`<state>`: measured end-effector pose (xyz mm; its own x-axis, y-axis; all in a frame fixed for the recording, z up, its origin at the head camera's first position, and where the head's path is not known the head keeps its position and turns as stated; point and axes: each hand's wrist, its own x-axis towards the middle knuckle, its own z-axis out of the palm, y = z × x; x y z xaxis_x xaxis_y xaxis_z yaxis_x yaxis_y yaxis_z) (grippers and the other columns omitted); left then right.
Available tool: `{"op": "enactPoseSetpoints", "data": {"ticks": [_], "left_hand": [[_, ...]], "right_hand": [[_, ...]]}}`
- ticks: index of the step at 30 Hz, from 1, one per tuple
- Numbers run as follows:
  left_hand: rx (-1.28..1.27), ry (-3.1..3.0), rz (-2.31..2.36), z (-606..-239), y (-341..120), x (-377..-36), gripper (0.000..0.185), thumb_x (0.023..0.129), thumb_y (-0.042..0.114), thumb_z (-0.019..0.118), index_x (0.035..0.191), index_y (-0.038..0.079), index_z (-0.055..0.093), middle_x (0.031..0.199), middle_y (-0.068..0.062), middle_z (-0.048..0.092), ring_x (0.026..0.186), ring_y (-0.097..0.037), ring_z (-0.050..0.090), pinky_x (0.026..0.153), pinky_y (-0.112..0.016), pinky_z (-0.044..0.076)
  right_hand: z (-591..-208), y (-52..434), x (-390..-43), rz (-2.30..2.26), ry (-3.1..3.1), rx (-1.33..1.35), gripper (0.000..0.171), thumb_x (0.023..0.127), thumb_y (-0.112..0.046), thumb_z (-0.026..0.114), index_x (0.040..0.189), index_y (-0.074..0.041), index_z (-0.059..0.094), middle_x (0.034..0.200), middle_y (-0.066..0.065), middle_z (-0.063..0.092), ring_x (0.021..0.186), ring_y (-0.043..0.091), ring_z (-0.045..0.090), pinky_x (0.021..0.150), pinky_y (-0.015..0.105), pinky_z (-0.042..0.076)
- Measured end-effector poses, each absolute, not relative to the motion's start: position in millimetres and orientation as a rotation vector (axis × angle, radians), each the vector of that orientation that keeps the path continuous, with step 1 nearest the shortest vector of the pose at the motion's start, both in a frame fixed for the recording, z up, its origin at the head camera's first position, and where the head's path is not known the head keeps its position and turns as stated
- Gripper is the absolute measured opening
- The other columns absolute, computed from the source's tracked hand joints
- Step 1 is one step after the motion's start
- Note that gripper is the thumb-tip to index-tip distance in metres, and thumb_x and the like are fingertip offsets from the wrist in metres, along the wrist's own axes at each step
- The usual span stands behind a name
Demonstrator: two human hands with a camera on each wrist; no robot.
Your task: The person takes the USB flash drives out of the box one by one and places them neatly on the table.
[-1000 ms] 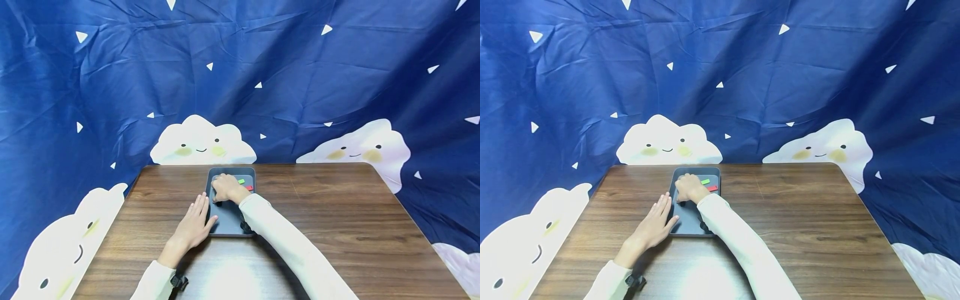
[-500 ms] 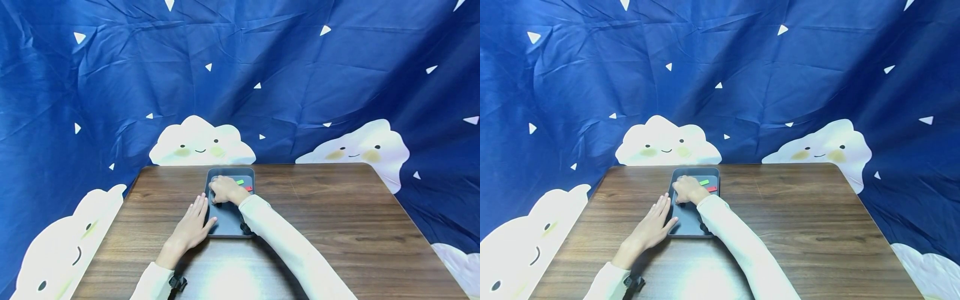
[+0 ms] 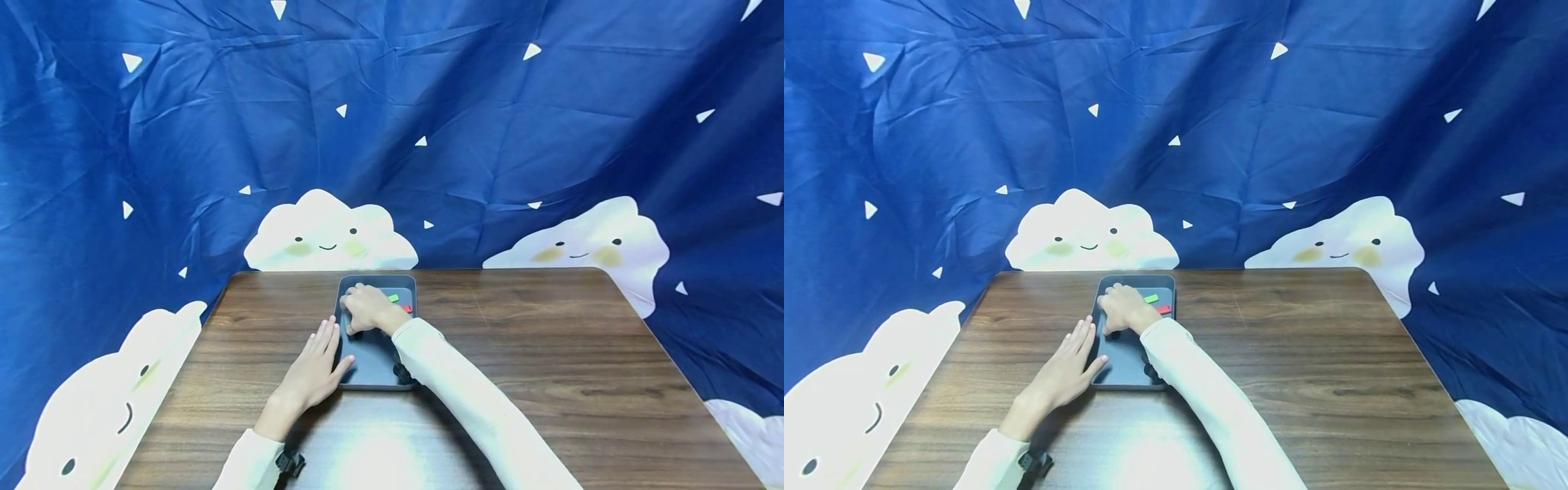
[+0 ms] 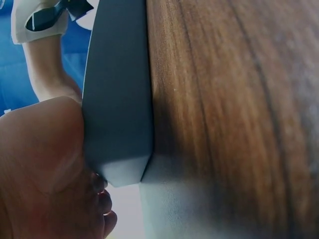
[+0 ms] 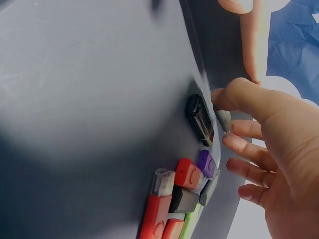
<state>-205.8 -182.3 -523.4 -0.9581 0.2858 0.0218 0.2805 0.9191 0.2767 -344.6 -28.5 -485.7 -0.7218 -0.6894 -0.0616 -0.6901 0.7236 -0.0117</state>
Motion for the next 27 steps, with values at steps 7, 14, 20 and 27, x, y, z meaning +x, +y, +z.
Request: {"op": "enactPoseSetpoints", "data": {"ticks": [7,14,20,27], "left_hand": [[0.453,3.055,0.446,-522.8,-182.2,-204.0,0.079,0.112,0.046,0.046,0.166,-0.007,0.024,0.178,-0.023,0.015,0.166,-0.040,0.016,0.135,-0.057,0.021],[0.449,3.037,0.453,-520.1,-183.9,-202.9,0.078,0.113,0.046,0.046,0.167,-0.006,0.023,0.178,-0.021,0.014,0.167,-0.038,0.014,0.136,-0.056,0.019],[0.458,3.034,0.465,-520.9,-184.6,-203.3,0.077,0.113,0.044,0.047,0.166,-0.006,0.024,0.178,-0.022,0.014,0.167,-0.038,0.015,0.135,-0.057,0.020],[0.465,3.042,0.482,-520.9,-184.1,-203.8,0.078,0.112,0.045,0.048,0.166,-0.006,0.025,0.178,-0.022,0.015,0.166,-0.039,0.016,0.135,-0.057,0.020]], "right_hand": [[-474.3,-24.3,-341.9,-0.010,2.861,-1.162,0.053,0.087,-0.041,0.080,0.135,-0.020,0.073,0.129,0.001,0.070,0.112,0.020,0.063,0.103,0.037,0.057],[-462.1,-15.4,-338.1,-0.092,2.838,-1.149,0.055,0.089,-0.043,0.079,0.138,-0.020,0.070,0.130,0.001,0.067,0.095,0.018,0.065,0.091,0.037,0.061],[-457.2,-0.7,-337.2,-0.135,2.842,-1.154,0.055,0.091,-0.044,0.078,0.140,-0.020,0.069,0.130,0.001,0.067,0.089,0.017,0.062,0.086,0.034,0.060],[-446.8,20.6,-335.6,-0.242,2.861,-1.141,0.054,0.091,-0.042,0.080,0.139,-0.018,0.070,0.133,0.003,0.066,0.090,0.018,0.064,0.089,0.038,0.061]]}}
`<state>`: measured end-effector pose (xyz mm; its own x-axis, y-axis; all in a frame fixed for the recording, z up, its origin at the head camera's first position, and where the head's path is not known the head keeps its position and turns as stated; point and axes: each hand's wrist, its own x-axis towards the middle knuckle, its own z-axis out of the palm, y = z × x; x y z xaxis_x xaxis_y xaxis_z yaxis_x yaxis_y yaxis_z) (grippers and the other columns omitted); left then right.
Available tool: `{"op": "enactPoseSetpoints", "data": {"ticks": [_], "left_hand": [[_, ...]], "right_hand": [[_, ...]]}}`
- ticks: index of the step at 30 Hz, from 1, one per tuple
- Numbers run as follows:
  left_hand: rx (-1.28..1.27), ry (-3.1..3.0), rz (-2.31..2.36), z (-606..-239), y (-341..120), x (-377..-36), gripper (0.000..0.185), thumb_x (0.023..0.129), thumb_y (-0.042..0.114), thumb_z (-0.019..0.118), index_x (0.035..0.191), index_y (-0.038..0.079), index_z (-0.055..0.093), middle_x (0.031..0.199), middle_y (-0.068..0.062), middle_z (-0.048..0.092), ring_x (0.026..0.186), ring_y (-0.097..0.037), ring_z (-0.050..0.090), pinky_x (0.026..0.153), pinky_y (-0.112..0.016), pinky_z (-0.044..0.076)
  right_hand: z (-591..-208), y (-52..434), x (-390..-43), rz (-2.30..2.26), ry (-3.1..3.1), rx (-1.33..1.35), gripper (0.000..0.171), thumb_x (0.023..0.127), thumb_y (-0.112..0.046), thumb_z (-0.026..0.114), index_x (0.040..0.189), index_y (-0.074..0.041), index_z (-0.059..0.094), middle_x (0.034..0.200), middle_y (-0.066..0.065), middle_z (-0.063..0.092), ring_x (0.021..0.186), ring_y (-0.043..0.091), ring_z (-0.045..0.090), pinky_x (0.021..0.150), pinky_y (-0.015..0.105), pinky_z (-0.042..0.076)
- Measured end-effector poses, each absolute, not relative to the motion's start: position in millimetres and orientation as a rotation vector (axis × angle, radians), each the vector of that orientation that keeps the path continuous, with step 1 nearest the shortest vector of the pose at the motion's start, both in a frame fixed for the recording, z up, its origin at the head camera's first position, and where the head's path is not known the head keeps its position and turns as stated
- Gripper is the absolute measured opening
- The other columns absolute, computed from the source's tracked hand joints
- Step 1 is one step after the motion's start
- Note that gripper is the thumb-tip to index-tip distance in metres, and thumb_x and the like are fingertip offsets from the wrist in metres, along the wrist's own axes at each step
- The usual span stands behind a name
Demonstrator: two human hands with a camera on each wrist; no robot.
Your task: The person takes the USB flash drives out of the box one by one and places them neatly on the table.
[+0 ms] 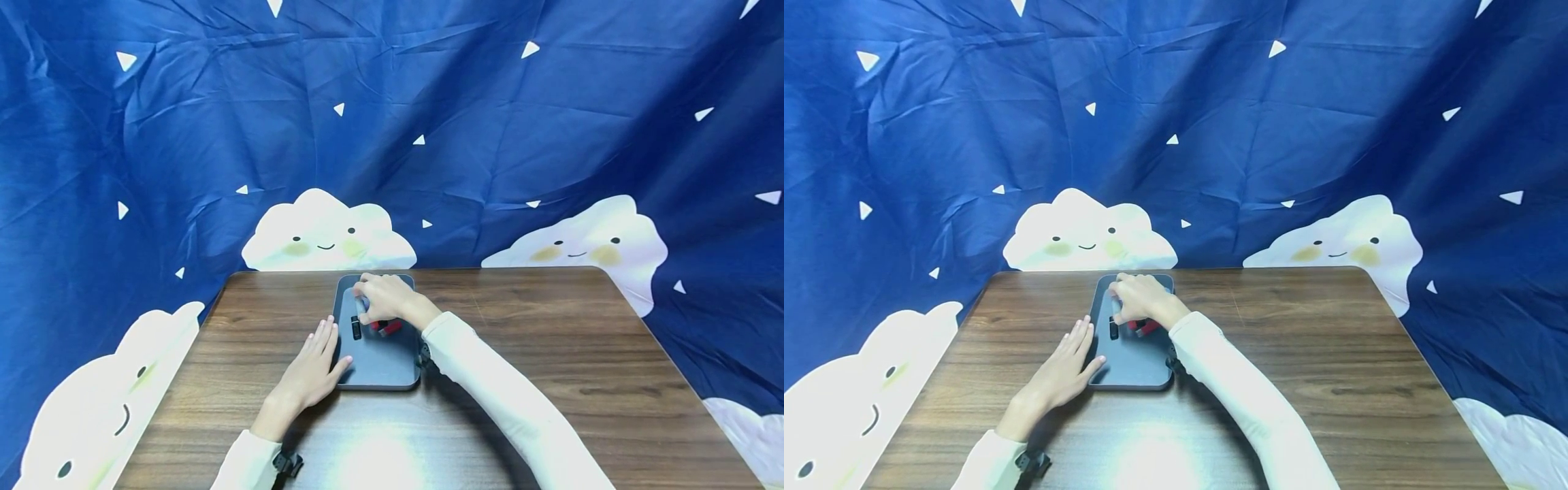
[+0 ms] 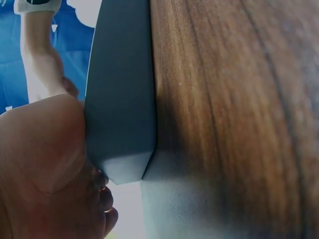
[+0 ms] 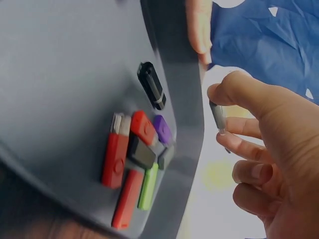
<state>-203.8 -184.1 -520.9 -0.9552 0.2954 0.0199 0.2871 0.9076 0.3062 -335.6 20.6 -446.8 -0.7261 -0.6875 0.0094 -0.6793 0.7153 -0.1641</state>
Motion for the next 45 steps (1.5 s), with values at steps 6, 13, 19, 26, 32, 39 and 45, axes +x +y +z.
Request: {"op": "enactPoseSetpoints", "data": {"ticks": [6,13,19,26,32,39,45], "left_hand": [[0.463,3.041,0.468,-521.1,-184.4,-204.1,0.078,0.113,0.044,0.047,0.167,-0.005,0.023,0.179,-0.021,0.012,0.167,-0.038,0.013,0.136,-0.055,0.019],[0.491,3.061,0.484,-522.5,-186.8,-205.0,0.076,0.112,0.043,0.047,0.166,-0.005,0.024,0.178,-0.022,0.014,0.166,-0.039,0.014,0.135,-0.055,0.020],[0.504,3.060,0.491,-521.6,-187.8,-205.7,0.076,0.112,0.041,0.050,0.166,-0.006,0.025,0.178,-0.022,0.016,0.166,-0.039,0.015,0.135,-0.055,0.020],[0.545,3.089,0.504,-523.5,-187.8,-208.4,0.074,0.111,0.040,0.051,0.164,-0.007,0.030,0.176,-0.024,0.021,0.165,-0.041,0.020,0.134,-0.058,0.024],[0.507,3.065,0.476,-523.7,-188.2,-210.8,0.069,0.113,0.037,0.046,0.167,-0.003,0.027,0.178,-0.019,0.017,0.166,-0.037,0.017,0.135,-0.055,0.021],[0.493,3.073,0.447,-523.0,-187.7,-209.9,0.066,0.114,0.032,0.045,0.167,-0.003,0.027,0.179,-0.018,0.017,0.166,-0.037,0.017,0.135,-0.055,0.021],[0.547,3.129,0.453,-525.4,-188.4,-208.1,0.062,0.112,0.024,0.044,0.164,-0.007,0.032,0.176,-0.022,0.023,0.164,-0.040,0.024,0.133,-0.058,0.027]], "right_hand": [[-438.1,41.4,-336.2,-0.272,2.901,-1.104,0.056,0.089,-0.042,0.083,0.138,-0.018,0.070,0.131,0.003,0.066,0.099,0.022,0.067,0.095,0.043,0.060],[-431.7,66.4,-338.3,-0.277,2.946,-1.089,0.052,0.088,-0.041,0.081,0.134,-0.019,0.071,0.127,0.001,0.066,0.099,0.023,0.067,0.091,0.044,0.060],[-426.9,85.9,-339.5,-0.289,2.982,-1.046,0.053,0.085,-0.043,0.084,0.131,-0.020,0.072,0.124,0.001,0.065,0.091,0.028,0.067,0.087,0.046,0.060],[-421.5,107.6,-339.5,-0.301,2.997,-0.991,0.056,0.085,-0.044,0.082,0.134,-0.019,0.071,0.132,0.004,0.066,0.097,0.030,0.067,0.091,0.049,0.059],[-421.2,127.1,-341.9,-0.334,3.035,-0.971,0.056,0.083,-0.043,0.083,0.133,-0.020,0.072,0.130,0.003,0.067,0.086,0.024,0.064,0.078,0.043,0.058],[-424.2,151.0,-347.7,-0.348,3.091,-0.929,0.054,0.082,-0.042,0.083,0.130,-0.019,0.074,0.126,0.002,0.069,0.086,0.023,0.065,0.075,0.044,0.058],[-427.9,170.9,-354.5,-0.376,3.102,-0.855,0.053,0.081,-0.040,0.084,0.128,-0.018,0.075,0.127,0.001,0.068,0.092,0.026,0.069,0.081,0.049,0.060]]}}
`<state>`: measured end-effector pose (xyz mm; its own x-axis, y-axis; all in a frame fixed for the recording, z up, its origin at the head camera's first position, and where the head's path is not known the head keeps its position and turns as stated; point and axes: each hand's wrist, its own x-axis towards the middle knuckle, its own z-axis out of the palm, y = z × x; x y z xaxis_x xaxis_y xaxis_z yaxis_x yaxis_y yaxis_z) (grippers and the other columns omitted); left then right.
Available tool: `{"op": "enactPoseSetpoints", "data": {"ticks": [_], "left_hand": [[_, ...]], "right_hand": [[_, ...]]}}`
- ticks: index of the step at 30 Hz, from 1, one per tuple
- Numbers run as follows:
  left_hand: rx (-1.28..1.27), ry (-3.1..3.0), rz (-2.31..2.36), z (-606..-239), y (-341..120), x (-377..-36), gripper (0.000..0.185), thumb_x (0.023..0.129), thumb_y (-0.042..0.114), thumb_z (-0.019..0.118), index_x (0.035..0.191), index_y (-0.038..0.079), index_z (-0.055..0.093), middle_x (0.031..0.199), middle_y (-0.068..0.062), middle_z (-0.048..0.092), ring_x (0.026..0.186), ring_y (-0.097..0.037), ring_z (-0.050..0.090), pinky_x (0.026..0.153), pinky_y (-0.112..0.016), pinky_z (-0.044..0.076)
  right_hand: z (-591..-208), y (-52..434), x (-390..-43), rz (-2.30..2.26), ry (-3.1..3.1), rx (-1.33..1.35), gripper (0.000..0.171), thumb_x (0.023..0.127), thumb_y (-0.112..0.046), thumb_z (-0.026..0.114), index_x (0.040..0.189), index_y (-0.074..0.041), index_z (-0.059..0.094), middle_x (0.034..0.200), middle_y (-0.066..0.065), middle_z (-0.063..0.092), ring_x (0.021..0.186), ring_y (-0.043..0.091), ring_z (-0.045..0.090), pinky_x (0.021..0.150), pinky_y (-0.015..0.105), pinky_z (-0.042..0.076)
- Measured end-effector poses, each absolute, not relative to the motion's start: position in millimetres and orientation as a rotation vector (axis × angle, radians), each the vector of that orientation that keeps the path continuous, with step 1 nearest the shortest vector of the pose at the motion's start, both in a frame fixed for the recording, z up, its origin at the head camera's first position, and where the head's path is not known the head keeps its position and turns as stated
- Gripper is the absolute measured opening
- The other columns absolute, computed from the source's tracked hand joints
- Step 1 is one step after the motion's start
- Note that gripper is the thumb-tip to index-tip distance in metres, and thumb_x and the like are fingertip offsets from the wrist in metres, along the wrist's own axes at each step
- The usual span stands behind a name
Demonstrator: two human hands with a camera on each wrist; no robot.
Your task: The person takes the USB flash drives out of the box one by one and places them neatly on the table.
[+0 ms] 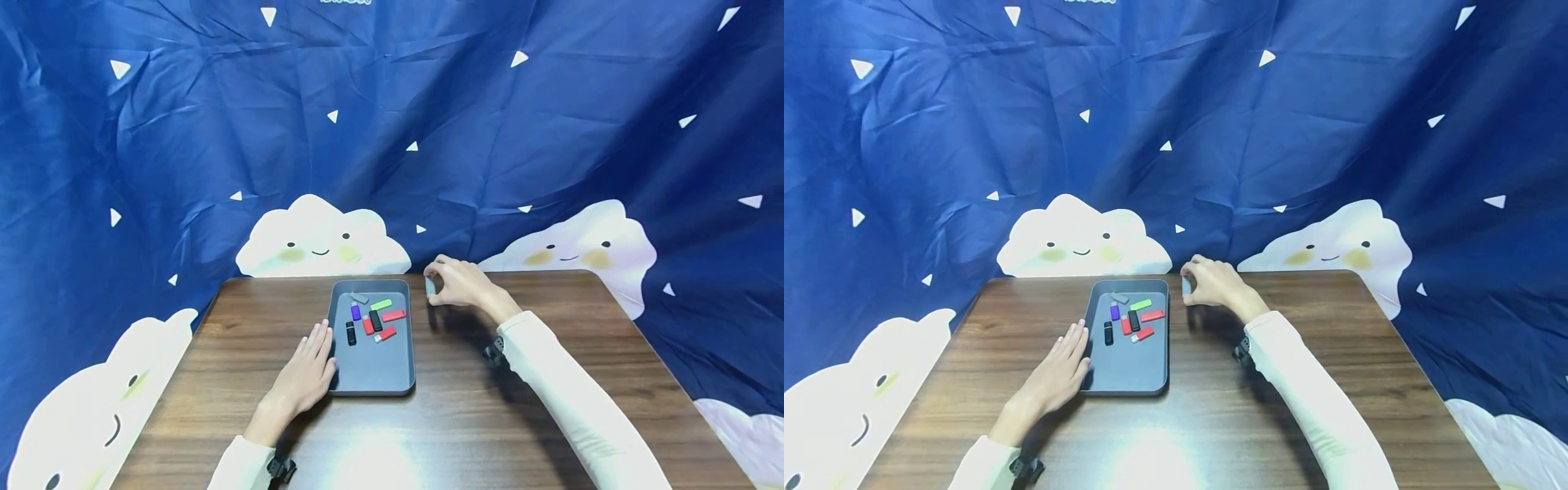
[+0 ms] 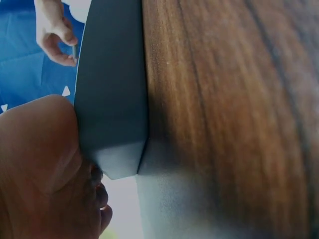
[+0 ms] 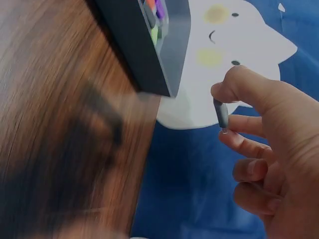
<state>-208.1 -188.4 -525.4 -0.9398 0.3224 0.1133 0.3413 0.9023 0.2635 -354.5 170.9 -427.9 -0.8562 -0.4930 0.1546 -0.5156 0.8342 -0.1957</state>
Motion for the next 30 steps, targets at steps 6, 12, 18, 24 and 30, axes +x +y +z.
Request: {"op": "enactPoseSetpoints", "data": {"ticks": [6,12,18,24,30], "left_hand": [[-0.527,-2.964,-0.437,-525.8,-190.5,-208.3,0.061,0.110,0.020,0.043,0.163,-0.008,0.033,0.175,-0.022,0.025,0.163,-0.041,0.026,0.132,-0.059,0.027],[-0.528,-2.971,-0.438,-529.3,-193.2,-209.1,0.061,0.110,0.019,0.040,0.164,-0.008,0.030,0.176,-0.022,0.022,0.164,-0.041,0.022,0.133,-0.059,0.025],[-0.540,-2.954,-0.449,-529.5,-192.2,-208.8,0.061,0.110,0.019,0.040,0.163,-0.009,0.031,0.176,-0.023,0.023,0.163,-0.042,0.024,0.132,-0.061,0.027],[-0.547,-2.938,-0.447,-527.3,-189.3,-205.7,0.060,0.109,0.017,0.043,0.161,-0.011,0.034,0.174,-0.025,0.027,0.162,-0.044,0.028,0.131,-0.061,0.028],[-0.521,-2.945,-0.417,-529.0,-185.4,-202.9,0.060,0.110,0.016,0.046,0.161,-0.011,0.034,0.174,-0.024,0.028,0.162,-0.042,0.027,0.132,-0.059,0.028]], "right_hand": [[-432.7,188.0,-364.2,0.362,-2.921,0.749,0.052,0.079,-0.038,0.084,0.126,-0.016,0.076,0.126,0.003,0.069,0.096,0.028,0.069,0.085,0.052,0.060],[-439.8,205.3,-372.1,0.380,-2.948,0.705,0.051,0.080,-0.036,0.082,0.126,-0.014,0.076,0.128,0.006,0.069,0.101,0.027,0.068,0.087,0.053,0.058],[-448.9,218.0,-378.7,0.393,-2.999,0.666,0.052,0.084,-0.034,0.082,0.130,-0.009,0.074,0.130,0.011,0.068,0.100,0.030,0.066,0.090,0.054,0.058],[-457.1,222.9,-382.1,0.415,-3.042,0.649,0.054,0.085,-0.031,0.082,0.133,-0.007,0.073,0.133,0.014,0.067,0.109,0.034,0.068,0.097,0.057,0.056],[-466.8,222.4,-387.8,0.392,-3.058,0.663,0.056,0.083,-0.027,0.079,0.134,-0.006,0.072,0.132,0.015,0.067,0.111,0.033,0.069,0.100,0.055,0.057]]}}
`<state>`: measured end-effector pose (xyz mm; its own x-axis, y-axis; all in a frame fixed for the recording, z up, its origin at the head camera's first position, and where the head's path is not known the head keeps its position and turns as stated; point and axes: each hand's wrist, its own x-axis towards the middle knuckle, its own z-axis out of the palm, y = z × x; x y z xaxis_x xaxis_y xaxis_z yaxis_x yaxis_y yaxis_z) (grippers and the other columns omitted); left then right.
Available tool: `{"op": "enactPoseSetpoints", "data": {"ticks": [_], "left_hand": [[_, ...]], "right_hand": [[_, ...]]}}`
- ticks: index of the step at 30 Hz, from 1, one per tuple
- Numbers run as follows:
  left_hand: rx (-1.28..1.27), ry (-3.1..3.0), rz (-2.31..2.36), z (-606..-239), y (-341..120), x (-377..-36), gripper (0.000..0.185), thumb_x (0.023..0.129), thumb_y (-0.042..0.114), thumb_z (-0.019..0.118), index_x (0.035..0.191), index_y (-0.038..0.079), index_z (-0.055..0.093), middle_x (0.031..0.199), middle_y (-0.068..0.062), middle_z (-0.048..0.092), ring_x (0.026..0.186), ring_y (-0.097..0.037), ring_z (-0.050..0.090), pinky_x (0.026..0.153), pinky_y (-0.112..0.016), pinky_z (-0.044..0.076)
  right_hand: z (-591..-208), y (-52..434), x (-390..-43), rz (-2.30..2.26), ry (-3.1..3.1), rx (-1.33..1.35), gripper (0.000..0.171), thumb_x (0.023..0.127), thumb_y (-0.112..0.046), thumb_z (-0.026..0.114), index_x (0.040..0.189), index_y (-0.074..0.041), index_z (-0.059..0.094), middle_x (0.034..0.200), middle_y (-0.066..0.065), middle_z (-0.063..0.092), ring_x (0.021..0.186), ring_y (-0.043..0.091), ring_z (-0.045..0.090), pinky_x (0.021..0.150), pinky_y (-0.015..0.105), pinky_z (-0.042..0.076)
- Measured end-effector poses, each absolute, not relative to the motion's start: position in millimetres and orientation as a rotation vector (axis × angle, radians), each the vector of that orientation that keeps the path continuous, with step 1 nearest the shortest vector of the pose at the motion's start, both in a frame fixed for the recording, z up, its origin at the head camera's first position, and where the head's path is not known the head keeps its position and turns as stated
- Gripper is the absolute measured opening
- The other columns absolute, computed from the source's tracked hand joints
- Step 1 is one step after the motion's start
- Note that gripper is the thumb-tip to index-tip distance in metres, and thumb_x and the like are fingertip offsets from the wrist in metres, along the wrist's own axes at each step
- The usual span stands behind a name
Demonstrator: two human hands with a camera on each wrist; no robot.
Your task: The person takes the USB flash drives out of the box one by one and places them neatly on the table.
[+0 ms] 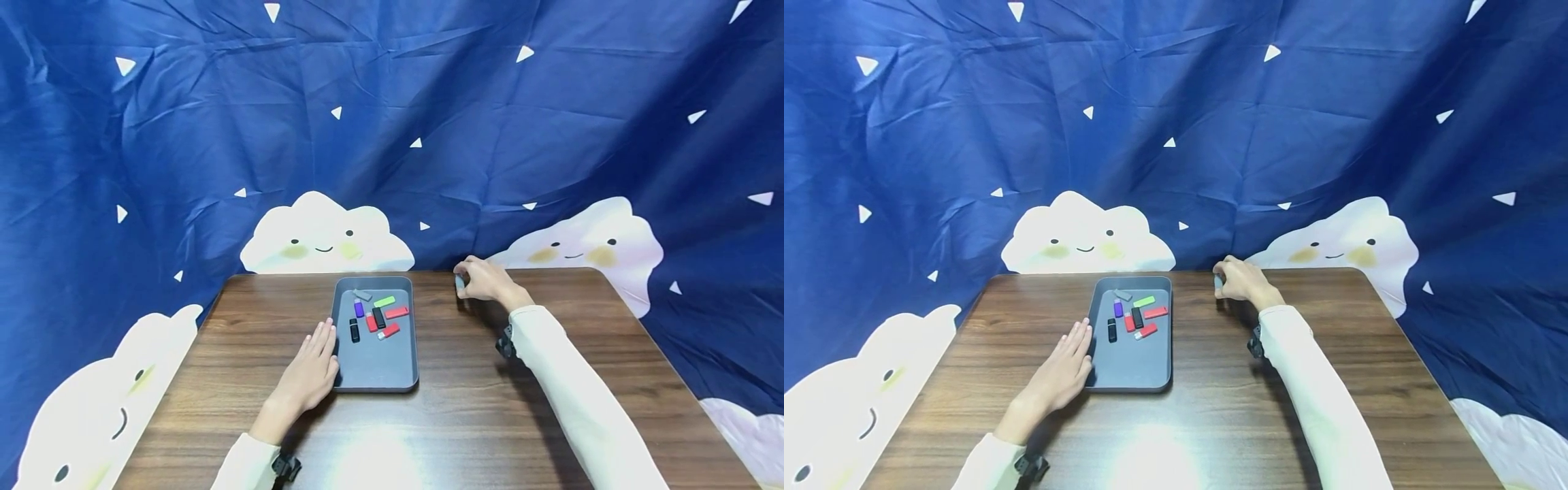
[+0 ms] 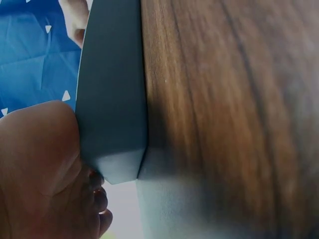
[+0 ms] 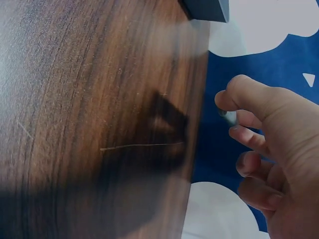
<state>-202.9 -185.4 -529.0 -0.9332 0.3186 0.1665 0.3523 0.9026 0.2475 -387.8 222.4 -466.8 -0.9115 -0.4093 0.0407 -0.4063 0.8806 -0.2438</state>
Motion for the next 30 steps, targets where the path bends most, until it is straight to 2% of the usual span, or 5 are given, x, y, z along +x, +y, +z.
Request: {"op": "enactPoseSetpoints", "data": {"ticks": [7,10,14,20,30], "left_hand": [[-0.526,-2.938,-0.453,-527.6,-183.5,-202.7,0.060,0.108,0.016,0.047,0.160,-0.012,0.035,0.173,-0.025,0.030,0.161,-0.044,0.029,0.131,-0.060,0.029],[-0.552,-2.916,-0.452,-533.2,-186.8,-204.5,0.060,0.108,0.017,0.043,0.160,-0.012,0.035,0.173,-0.026,0.030,0.160,-0.045,0.030,0.129,-0.062,0.031],[-0.572,-2.909,-0.461,-537.4,-190.7,-207.8,0.061,0.109,0.018,0.040,0.162,-0.011,0.033,0.174,-0.026,0.027,0.162,-0.044,0.028,0.130,-0.062,0.030],[-0.560,-2.932,-0.532,-528.4,-187.9,-206.8,0.060,0.108,0.014,0.044,0.161,-0.012,0.034,0.173,-0.027,0.028,0.161,-0.045,0.028,0.130,-0.062,0.029],[-0.543,-2.999,-0.478,-523.3,-187.8,-205.7,0.060,0.111,0.018,0.043,0.163,-0.010,0.030,0.175,-0.025,0.024,0.164,-0.041,0.024,0.132,-0.058,0.028]], "right_hand": [[-475.5,219.6,-391.7,-0.415,2.990,-0.615,0.055,0.088,-0.025,0.079,0.139,-0.006,0.070,0.143,0.017,0.063,0.123,0.039,0.066,0.106,0.060,0.054],[-479.6,217.8,-391.6,-0.432,2.965,-0.598,0.054,0.090,-0.024,0.078,0.140,-0.007,0.069,0.146,0.017,0.062,0.127,0.041,0.064,0.108,0.062,0.052],[-484.8,214.0,-391.7,-0.408,2.953,-0.594,0.054,0.090,-0.022,0.075,0.141,-0.008,0.068,0.147,0.016,0.060,0.128,0.043,0.063,0.108,0.065,0.051],[-489.9,211.1,-391.0,-0.389,2.956,-0.562,0.050,0.092,-0.021,0.071,0.141,-0.010,0.068,0.147,0.015,0.060,0.129,0.043,0.063,0.107,0.066,0.052],[-500.5,212.5,-393.5,-0.402,2.935,-0.536,0.052,0.095,-0.026,0.073,0.144,-0.010,0.066,0.149,0.016,0.060,0.132,0.047,0.061,0.109,0.067,0.050]]}}
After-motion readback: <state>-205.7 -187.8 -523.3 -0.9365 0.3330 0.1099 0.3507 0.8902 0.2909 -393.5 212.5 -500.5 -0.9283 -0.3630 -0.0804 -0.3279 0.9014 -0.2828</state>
